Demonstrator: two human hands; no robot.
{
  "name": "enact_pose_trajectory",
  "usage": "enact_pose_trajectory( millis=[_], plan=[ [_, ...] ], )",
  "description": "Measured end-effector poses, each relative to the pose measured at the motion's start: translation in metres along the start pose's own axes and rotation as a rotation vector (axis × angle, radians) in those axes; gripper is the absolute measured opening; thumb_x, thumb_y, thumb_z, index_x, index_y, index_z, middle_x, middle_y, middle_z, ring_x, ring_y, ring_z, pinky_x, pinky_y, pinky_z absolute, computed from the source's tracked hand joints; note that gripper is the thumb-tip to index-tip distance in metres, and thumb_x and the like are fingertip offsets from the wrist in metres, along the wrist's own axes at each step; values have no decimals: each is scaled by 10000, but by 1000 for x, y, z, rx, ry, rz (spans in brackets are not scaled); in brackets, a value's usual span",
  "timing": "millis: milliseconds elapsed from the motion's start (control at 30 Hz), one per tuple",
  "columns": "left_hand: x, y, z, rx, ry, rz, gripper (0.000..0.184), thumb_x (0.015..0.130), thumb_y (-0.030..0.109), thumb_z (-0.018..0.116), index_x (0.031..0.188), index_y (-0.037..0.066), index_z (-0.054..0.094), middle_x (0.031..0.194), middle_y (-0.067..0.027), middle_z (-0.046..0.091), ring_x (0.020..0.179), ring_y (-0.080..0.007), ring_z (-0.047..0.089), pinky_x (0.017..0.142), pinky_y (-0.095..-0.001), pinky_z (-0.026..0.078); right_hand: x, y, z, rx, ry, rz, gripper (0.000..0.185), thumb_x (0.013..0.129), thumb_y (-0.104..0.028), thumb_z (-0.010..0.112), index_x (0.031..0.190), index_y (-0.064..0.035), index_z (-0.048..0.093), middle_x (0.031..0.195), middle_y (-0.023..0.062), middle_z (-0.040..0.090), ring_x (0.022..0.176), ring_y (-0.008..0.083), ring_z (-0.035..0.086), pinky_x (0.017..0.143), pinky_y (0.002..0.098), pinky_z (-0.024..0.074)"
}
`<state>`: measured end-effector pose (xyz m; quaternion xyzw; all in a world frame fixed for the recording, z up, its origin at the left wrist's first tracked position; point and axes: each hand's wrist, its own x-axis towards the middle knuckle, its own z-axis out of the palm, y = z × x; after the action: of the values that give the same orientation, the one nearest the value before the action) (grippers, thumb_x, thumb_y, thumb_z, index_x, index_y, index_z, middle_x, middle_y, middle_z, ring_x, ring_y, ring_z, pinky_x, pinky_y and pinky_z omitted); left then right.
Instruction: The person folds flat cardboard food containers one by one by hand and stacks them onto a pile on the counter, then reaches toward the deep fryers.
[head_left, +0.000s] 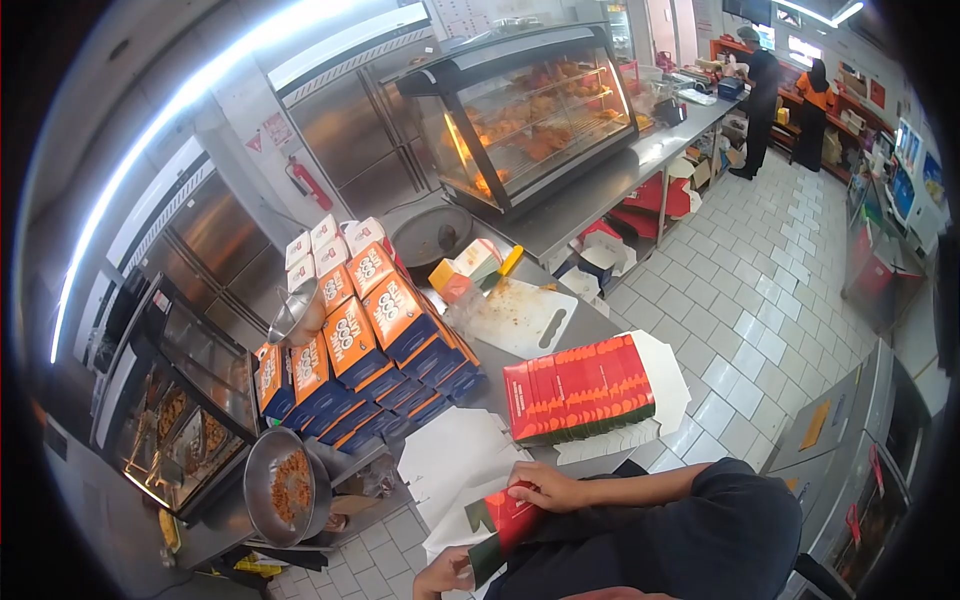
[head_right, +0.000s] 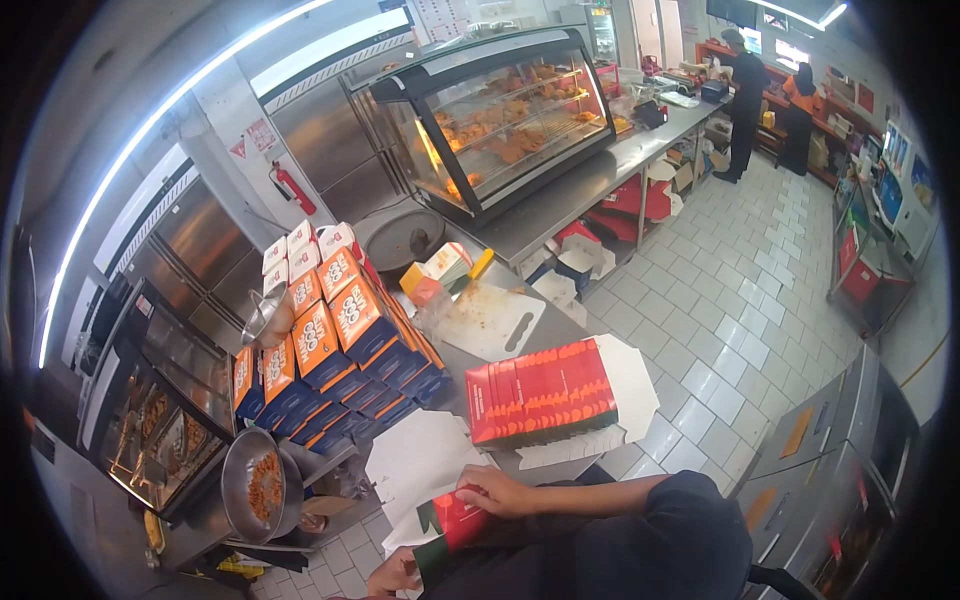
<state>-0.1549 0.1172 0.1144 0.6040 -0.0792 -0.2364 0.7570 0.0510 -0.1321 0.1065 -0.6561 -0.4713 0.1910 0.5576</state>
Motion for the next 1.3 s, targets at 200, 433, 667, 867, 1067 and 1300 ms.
enact_pose_trajectory(
  millis=[200, 433, 667, 867, 1067, 1300],
  plan=[
    [13, 39, 36, 336, 350, -160, 452, 963, 484, 618, 1110, 58, 573, 923, 0, 613, 807, -83, 525, 700, -283, 465, 1, -13, -2, -217, -81, -181, 299, 956, -377, 606, 978, -78, 610, 890, 98, 588, 882, 271, 564, 847, 395, 390],
    [24, 4, 16, -26, 267, -373, 330, 984, 10, 514, 1313, -13, 524, 1217, -52, 624, 1121, -93, 558, 965, -262, 433, -6, -15, 8, -172, -50, -313, 314, 909, -404, 667, 973, -101, 612, 908, 57, 583, 905, 246, 539, 845, 384, 337],
    [40, -4, 8, -30, 137, -258, 559, 1004, 11, 524, 1501, 71, 275, 970, -80, 689, 866, -82, 638, 789, -211, 484, -5, -52, 8, -254, -270, -334, 246, 899, -372, 665, 978, -149, 600, 900, 38, 553, 896, 235, 538, 828, 438, 324],
    [42, 42, 27, -26, 223, -184, 843, 954, -50, 576, 1581, 114, 37, 980, -127, 706, 880, -92, 642, 740, -215, 480, -5, -35, 13, -419, -41, 38, 289, 892, -409, 657, 1071, -191, 598, 942, 66, 525, 956, 240, 543, 792, 419, 317],
    [46, 40, 29, 60, 224, -213, 1001, 930, -37, 628, 1573, 128, -121, 907, -115, 721, 796, -82, 638, 687, -193, 461, -3, -30, 12, -490, -432, -26, 359, 923, -406, 606, 1195, -182, 537, 1035, 110, 530, 977, 280, 561, 823, 455, 359],
    [51, 84, 48, 509, 456, -184, 837, 886, 30, 712, 1563, 86, 223, 843, -87, 726, 693, -75, 624, 622, -216, 462, 0, -20, 23, -338, -362, -182, 369, 963, -438, 553, 1190, -147, 546, 1054, 124, 576, 976, 284, 592, 843, 453, 362]
  ],
)
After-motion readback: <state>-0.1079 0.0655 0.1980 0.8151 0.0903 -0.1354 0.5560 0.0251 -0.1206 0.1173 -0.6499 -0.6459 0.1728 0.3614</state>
